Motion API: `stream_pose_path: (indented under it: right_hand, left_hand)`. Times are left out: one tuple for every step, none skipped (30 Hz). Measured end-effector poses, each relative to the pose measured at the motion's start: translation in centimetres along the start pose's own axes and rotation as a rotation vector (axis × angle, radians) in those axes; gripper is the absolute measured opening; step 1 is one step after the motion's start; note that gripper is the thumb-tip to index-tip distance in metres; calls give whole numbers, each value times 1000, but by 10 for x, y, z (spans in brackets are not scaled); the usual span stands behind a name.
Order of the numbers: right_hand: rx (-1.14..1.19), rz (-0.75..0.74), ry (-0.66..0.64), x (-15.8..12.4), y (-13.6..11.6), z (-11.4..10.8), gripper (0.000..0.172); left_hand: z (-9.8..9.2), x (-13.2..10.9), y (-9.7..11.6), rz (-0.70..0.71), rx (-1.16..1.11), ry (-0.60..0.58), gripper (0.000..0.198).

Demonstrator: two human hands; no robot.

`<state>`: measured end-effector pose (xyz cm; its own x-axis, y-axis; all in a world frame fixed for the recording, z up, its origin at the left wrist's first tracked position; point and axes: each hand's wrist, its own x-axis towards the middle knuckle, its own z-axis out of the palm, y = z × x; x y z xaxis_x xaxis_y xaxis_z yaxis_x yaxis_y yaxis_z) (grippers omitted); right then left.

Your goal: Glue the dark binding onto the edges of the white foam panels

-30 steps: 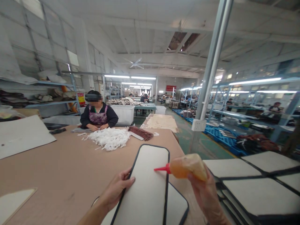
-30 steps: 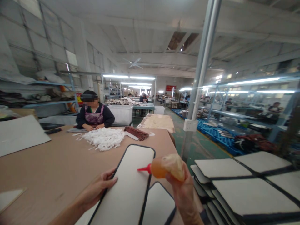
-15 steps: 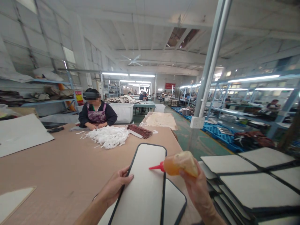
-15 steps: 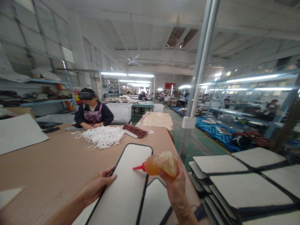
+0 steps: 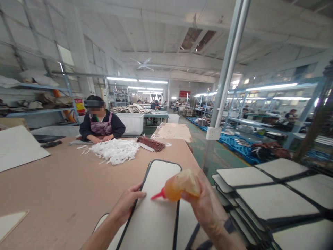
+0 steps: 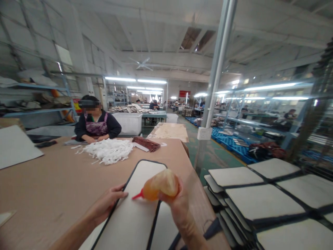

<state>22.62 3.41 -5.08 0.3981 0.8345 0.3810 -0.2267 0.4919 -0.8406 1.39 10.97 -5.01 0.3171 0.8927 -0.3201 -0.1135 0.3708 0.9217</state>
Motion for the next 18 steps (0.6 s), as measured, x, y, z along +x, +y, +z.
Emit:
stream_pose_path:
  right_hand:
    - [2, 42, -45, -11, 2, 0, 49]
    - [11, 76, -76, -24, 2, -1, 53]
    - [25, 96, -96, -35, -1, -2, 53]
    - [39, 100, -72, -43, -6, -5, 49]
    - [60, 93, -22, -48, -14, -8, 46]
    - [84, 74, 36, -49, -25, -13, 42]
    - [126, 36, 186, -47, -36, -19, 39]
    - [165, -2, 284, -45, -47, -25, 39]
    - [188, -30, 376, -42, -57, -31, 40]
    - [207, -49, 446, -41, -66, -38, 43]
    - [221, -51, 495, -42, -72, -45, 46]
    - [235, -33, 546, -45, -76, -53, 50]
    - [254, -1, 591, -50, -77, -60, 53]
    - [279, 37, 634, -57, -77, -67, 56]
    - [307, 79, 677, -63, -76, -73, 57]
    - [332, 119, 718, -69, -74, -79, 58]
    - [358, 150, 745, -75, -73, -83, 57]
    - [378, 169, 761, -79, -72, -86, 56]
  left_hand:
    - [-3, 3, -1, -2, -4, 34, 55]
    - [-6, 6, -3, 0, -6, 63, 55]
    - [-10, 9, -6, -4, -4, 81, 54]
    - [-14, 12, -10, -12, 3, 90, 54]
    - [-18, 14, -16, -24, 13, 83, 53]
    - [-21, 17, -22, -36, 21, 62, 51]
    - [-24, 19, -29, -48, 25, 34, 48]
    - [-26, 21, -37, -58, 29, 10, 46]
    - [-26, 23, -45, -66, 32, -8, 44]
    - [-27, 24, -53, -73, 33, -21, 42]
    - [-26, 25, -61, -80, 32, -32, 41]
    - [-26, 26, -68, -89, 28, -42, 41]
    - [-26, 26, -76, -103, 24, -48, 42]
    - [-25, 26, -82, -115, 21, -56, 43]
    - [-25, 25, -88, -122, 23, -66, 44]
    - [-26, 24, -94, -123, 41, -71, 44]
    - [-26, 22, -98, -120, 74, -67, 44]
    - [-26, 21, -101, -113, 115, -59, 44]
